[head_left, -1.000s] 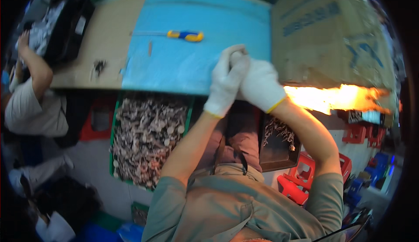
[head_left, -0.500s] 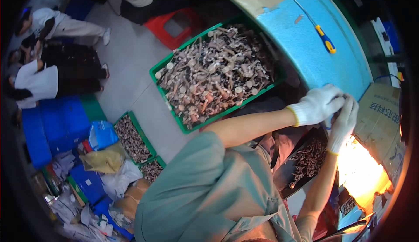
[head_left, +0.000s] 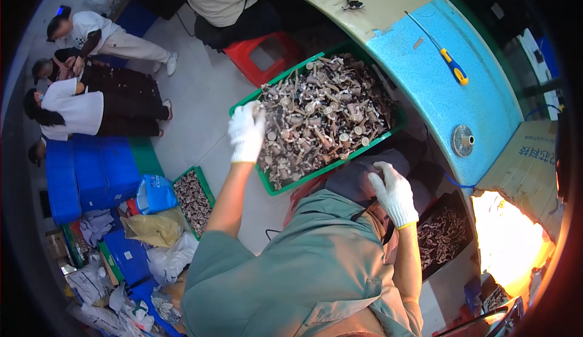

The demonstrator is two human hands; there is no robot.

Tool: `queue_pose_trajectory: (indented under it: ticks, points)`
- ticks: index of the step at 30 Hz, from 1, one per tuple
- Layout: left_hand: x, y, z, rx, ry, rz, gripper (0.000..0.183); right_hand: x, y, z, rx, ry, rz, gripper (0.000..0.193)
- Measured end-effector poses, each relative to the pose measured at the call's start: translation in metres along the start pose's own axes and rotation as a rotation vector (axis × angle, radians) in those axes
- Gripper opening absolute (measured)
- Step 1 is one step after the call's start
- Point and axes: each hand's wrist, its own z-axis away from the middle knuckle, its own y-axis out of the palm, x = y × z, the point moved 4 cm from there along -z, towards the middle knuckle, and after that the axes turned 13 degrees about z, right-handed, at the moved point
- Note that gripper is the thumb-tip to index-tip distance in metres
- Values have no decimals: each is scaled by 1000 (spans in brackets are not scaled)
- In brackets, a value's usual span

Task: Assembling small industrial components by hand at a workbench.

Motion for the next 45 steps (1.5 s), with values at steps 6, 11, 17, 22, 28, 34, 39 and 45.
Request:
queue_pose_trajectory:
  ticks: [6,11,17,22,28,34,39,45]
  points:
    - [20,59,-35,238,36,-121,40,-29,-20,30,-135,171,-90,35]
    - [40,37,-17,340,-73,-167,50,-58,-29,49,-36,327,-212,36]
    - [-117,61,-44,328,350,-160,39,-107,-73,147,-260,476,-251,38]
    - [-320,86,1,483,761,515,31,-178,-163,203,-690,705,55,27]
    - [-449,186,22,535,776,905,24,-335,-231,177,-625,808,1183,41]
    - [-464,205,21,453,744,923,21,-399,-271,141,-508,837,1030,33]
    - [-470,194,21,395,786,893,21,-399,-271,138,-495,846,963,28]
    - [-459,195,26,388,873,843,21,-390,-266,142,-509,878,935,23]
